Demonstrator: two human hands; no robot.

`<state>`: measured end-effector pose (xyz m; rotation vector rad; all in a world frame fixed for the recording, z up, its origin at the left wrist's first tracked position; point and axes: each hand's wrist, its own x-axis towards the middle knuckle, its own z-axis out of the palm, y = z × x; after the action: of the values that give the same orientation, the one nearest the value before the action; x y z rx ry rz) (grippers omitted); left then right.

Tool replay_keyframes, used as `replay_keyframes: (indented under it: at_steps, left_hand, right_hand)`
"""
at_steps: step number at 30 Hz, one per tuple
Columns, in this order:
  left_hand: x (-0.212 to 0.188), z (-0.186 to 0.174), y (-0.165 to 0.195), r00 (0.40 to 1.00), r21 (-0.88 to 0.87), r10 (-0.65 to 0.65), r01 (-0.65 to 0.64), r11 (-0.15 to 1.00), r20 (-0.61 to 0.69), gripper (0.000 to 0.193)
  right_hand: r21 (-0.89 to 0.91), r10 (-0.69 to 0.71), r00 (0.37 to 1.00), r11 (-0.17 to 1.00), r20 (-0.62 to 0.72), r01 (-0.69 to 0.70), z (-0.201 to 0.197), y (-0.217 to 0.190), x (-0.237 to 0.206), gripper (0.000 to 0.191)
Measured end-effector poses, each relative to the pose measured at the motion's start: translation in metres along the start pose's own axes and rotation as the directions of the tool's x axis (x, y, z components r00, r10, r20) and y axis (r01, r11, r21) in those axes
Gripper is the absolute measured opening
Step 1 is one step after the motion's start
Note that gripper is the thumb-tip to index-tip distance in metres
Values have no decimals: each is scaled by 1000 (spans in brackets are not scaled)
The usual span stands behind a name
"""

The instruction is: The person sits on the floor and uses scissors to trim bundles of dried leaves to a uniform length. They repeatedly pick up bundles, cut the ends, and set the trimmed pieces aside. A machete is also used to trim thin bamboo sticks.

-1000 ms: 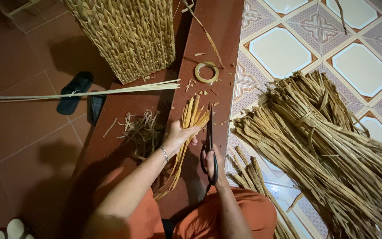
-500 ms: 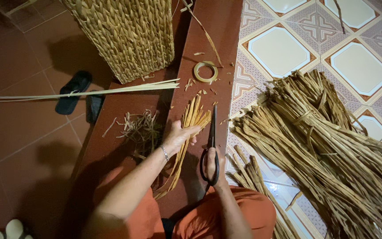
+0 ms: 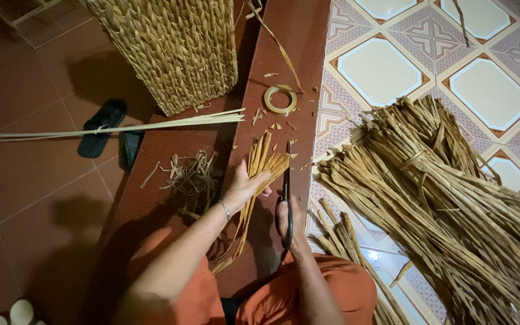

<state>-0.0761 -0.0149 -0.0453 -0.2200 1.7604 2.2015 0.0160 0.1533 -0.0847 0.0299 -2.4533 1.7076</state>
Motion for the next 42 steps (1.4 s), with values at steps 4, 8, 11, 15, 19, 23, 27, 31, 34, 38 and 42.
replay_keyframes:
  at_steps: [4,8,11,15,19,23,27,31,34,38,42]
  left_hand:
    - [-1,-1,-6,996,116,63,-69,991,56,33]
    - [-5,3,-12,908,274,396,-419,865,138,50]
    - [-1,6,-10,993,290,113,-115,950,23,39]
    - [2,-1,-1,1000,116,5,-6,993,5,34]
    - [1,-5,3,1000,-112,-21,21,994,9,29]
    - [4,-7,2,1000,-101,14,-17,995,-23,28]
    - [6,-9,-1,1000,-85,9,-10,996,-8,26]
    - [4,-6,-5,999,-116,31,-28,993,26,27]
    - [2,-4,-7,999,-127,28,-23,992,37,30]
    - [0,-2,-7,1000,-115,-13,16,993,27,30]
    - [-1,0,-4,1000,-96,-13,13,995,3,30]
  right_hand:
    - [-95,6,1000,995,5,-5,-2,-3,0,50]
    - [-146,110,994,984,21,-105,-4,-6,0,51]
    - [-92,-108,994,990,-1,107,-5,-5,-1,47]
    - [50,46,999,998,21,-47,-2,-3,0,55]
    - [224,148,982,959,116,-171,-1,-9,1,65]
    - [129,127,978,980,168,-149,-5,-22,-1,70]
    - [110,92,982,988,166,-111,-4,-23,-3,72]
    - [138,111,982,982,152,-132,1,-4,-3,70]
    - [191,94,984,974,150,-122,3,9,-4,63]
    - [143,28,995,989,98,-42,2,11,-4,63]
    - [21,12,998,1000,64,-13,-1,-2,-2,56]
